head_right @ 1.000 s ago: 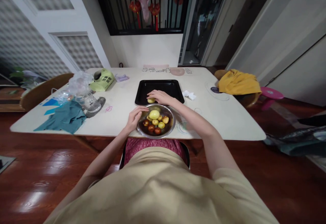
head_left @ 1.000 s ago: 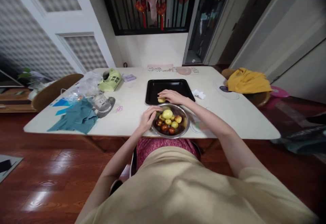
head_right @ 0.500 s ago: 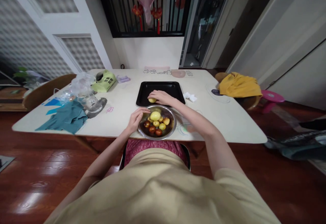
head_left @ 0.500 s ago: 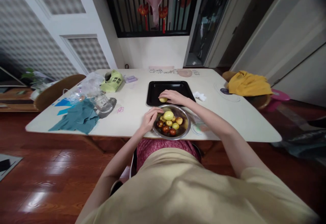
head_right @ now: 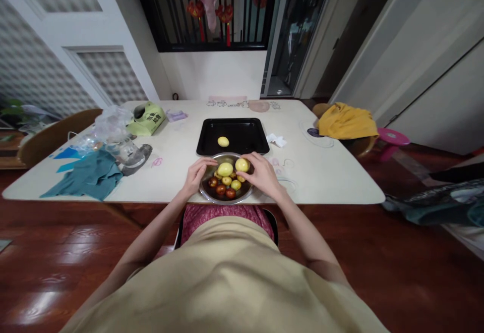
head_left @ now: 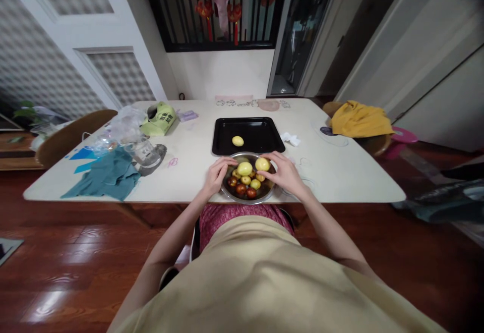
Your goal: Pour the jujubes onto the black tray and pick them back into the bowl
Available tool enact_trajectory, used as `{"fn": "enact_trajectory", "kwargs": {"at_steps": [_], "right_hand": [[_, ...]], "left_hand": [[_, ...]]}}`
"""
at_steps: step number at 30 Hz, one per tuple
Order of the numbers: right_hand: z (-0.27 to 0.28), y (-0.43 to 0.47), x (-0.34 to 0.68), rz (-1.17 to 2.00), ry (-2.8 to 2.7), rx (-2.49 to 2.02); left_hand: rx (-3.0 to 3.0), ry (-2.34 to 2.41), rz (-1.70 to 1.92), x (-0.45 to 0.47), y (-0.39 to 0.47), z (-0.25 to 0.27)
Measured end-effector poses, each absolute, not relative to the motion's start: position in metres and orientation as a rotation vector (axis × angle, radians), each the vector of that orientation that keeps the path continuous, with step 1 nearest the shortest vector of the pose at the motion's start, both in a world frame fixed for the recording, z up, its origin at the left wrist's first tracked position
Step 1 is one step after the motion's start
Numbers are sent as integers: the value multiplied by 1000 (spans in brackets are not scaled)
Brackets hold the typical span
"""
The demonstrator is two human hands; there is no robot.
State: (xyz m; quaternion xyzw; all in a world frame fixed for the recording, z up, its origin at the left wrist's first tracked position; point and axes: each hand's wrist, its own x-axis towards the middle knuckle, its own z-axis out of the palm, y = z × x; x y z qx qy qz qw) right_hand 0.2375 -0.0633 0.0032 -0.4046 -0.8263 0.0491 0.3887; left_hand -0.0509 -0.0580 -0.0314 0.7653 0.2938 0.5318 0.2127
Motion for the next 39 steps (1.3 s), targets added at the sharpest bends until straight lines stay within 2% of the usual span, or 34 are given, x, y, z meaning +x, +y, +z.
{"fn": "enact_trajectory", "kwargs": {"at_steps": [18, 24, 30, 35, 39], "right_hand": [[-20, -90, 223, 308, -2005, -950], [-31, -87, 232, 297, -1843, -821], [-50, -78, 230, 297, -1737, -806], [-51, -76, 225, 282, -1695, -815], [-50, -76, 224, 260, -1707, -808]], "left_hand": [[2115, 786, 1491, -54, -56, -33], [2094, 880, 1516, -67, -29, -19], [2481, 932, 1165, -70, 42, -2], [2643, 1044, 791, -54, 95, -12], [2659, 1086, 652, -43, 116, -18]]}}
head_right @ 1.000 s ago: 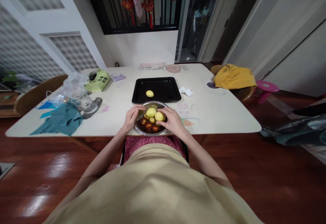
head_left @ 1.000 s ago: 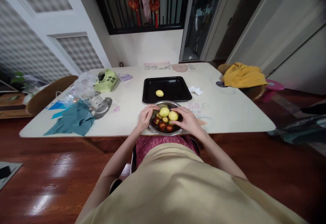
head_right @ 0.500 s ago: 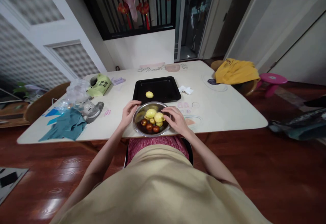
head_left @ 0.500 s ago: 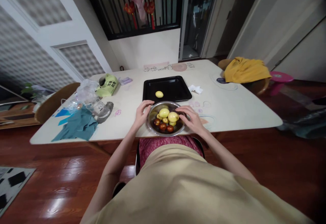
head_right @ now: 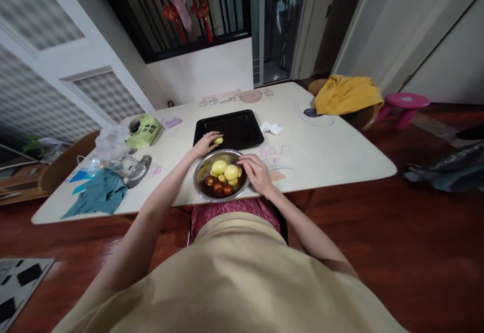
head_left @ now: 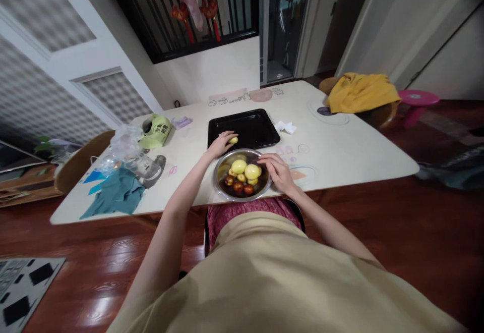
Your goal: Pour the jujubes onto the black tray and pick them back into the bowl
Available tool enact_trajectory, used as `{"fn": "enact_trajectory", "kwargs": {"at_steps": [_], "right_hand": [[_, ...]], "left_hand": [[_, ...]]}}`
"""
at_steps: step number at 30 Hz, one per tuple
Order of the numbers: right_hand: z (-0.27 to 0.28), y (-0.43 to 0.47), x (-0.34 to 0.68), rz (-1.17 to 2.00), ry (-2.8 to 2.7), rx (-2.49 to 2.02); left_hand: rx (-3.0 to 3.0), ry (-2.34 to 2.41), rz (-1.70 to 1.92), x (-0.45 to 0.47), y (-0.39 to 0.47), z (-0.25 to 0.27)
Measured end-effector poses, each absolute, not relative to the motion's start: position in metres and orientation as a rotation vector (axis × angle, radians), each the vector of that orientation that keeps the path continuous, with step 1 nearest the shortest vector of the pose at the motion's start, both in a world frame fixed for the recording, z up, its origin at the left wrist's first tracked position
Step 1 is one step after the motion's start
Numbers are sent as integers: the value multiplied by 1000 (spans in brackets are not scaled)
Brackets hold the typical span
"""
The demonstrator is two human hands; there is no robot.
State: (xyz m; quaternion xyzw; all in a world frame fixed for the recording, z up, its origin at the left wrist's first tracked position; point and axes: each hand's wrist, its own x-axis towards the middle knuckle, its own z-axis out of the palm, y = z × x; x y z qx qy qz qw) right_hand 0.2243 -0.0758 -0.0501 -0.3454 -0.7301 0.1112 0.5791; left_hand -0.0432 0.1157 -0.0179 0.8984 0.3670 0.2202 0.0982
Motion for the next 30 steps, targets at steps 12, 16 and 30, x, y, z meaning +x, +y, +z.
{"fn": "enact_trajectory", "kwargs": {"at_steps": [12, 16, 30], "right_hand": [[-51, -76, 224, 268, -1715, -819], [-50, -76, 224, 285, -1703, -829], [-50, -75, 225, 314, -1698, -854]], "left_hand": [[2511, 965, 1149, -53, 39, 29], [2600, 793, 1178, -59, -37, 52], [2784, 697, 855, -49, -77, 9]]}}
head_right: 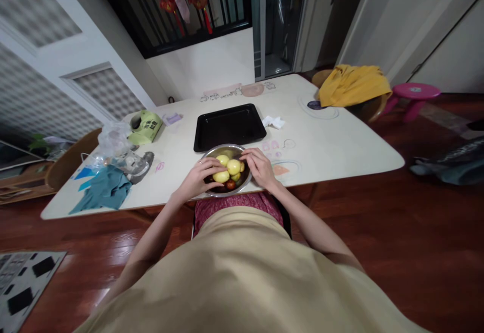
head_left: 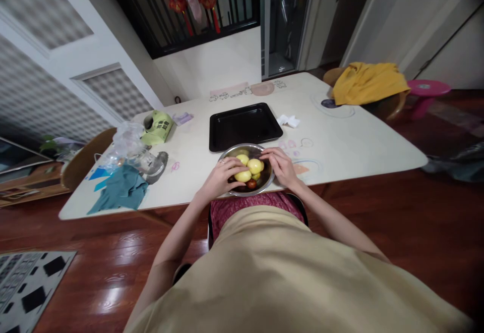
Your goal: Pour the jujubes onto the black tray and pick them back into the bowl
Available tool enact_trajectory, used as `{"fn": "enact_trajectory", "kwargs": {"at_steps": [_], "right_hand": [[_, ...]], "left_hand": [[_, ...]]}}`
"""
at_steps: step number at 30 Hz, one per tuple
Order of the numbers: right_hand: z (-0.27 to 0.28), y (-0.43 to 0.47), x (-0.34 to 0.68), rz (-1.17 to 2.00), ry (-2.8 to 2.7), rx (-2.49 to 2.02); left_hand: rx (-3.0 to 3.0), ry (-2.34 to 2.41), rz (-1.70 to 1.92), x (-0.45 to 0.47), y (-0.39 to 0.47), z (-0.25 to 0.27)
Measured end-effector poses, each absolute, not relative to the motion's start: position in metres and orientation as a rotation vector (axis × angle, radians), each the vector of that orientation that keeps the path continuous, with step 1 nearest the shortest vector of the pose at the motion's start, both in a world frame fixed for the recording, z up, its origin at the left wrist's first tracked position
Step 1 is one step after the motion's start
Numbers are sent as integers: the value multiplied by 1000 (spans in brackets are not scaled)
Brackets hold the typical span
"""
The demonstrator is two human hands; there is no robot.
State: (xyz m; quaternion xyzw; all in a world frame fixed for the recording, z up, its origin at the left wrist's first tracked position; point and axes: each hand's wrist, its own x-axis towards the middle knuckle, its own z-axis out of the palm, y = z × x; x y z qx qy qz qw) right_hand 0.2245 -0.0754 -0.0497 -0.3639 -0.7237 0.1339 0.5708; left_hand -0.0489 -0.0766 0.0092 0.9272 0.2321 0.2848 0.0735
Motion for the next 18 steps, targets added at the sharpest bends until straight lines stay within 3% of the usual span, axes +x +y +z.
{"fn": "enact_trajectory", "kwargs": {"at_steps": [18], "right_hand": [[-50, -76, 226, 304, -1695, -848]], "left_hand": [[2517, 740, 1227, -56, -77, -8]]}}
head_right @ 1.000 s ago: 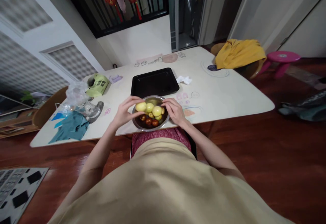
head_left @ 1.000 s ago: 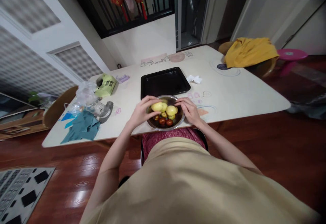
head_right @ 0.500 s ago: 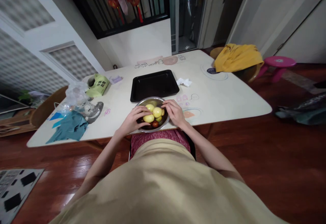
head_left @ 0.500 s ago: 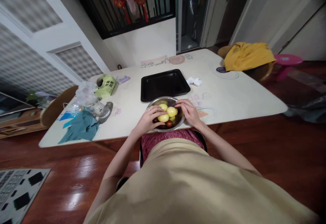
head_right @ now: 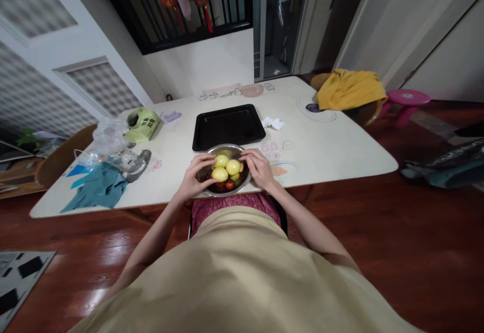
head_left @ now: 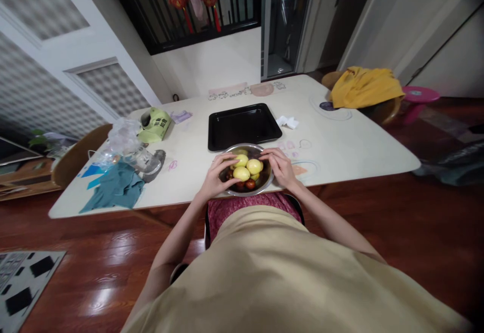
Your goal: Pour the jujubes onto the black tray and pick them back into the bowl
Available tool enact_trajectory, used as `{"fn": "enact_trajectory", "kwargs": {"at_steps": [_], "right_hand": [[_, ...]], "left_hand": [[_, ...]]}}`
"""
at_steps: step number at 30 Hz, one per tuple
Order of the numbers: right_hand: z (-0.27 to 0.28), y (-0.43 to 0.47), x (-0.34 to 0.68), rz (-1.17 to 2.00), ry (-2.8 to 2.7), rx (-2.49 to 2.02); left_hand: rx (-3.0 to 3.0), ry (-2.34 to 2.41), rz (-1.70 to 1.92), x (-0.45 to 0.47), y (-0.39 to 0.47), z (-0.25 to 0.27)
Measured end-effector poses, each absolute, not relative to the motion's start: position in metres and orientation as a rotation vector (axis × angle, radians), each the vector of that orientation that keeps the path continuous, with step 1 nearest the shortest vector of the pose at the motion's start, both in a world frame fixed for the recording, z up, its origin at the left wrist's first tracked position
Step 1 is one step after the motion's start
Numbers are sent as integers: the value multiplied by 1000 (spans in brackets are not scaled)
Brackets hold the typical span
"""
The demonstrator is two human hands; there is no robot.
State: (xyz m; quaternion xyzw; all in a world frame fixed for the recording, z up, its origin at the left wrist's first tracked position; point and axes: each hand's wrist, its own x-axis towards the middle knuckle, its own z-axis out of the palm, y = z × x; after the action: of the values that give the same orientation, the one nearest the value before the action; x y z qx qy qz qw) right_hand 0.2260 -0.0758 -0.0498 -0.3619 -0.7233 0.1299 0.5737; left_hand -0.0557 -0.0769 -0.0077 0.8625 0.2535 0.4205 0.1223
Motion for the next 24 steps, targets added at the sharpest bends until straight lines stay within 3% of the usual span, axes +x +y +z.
{"fn": "enact_trajectory", "kwargs": {"at_steps": [9, 24], "right_hand": [[-49, -76, 227, 309, -1702, -867], [-50, -75, 227, 288, -1711, -879]], "left_hand": [[2267, 931, 1567, -51, -78, -34], [2287, 958, 1479, -49, -76, -33]]}}
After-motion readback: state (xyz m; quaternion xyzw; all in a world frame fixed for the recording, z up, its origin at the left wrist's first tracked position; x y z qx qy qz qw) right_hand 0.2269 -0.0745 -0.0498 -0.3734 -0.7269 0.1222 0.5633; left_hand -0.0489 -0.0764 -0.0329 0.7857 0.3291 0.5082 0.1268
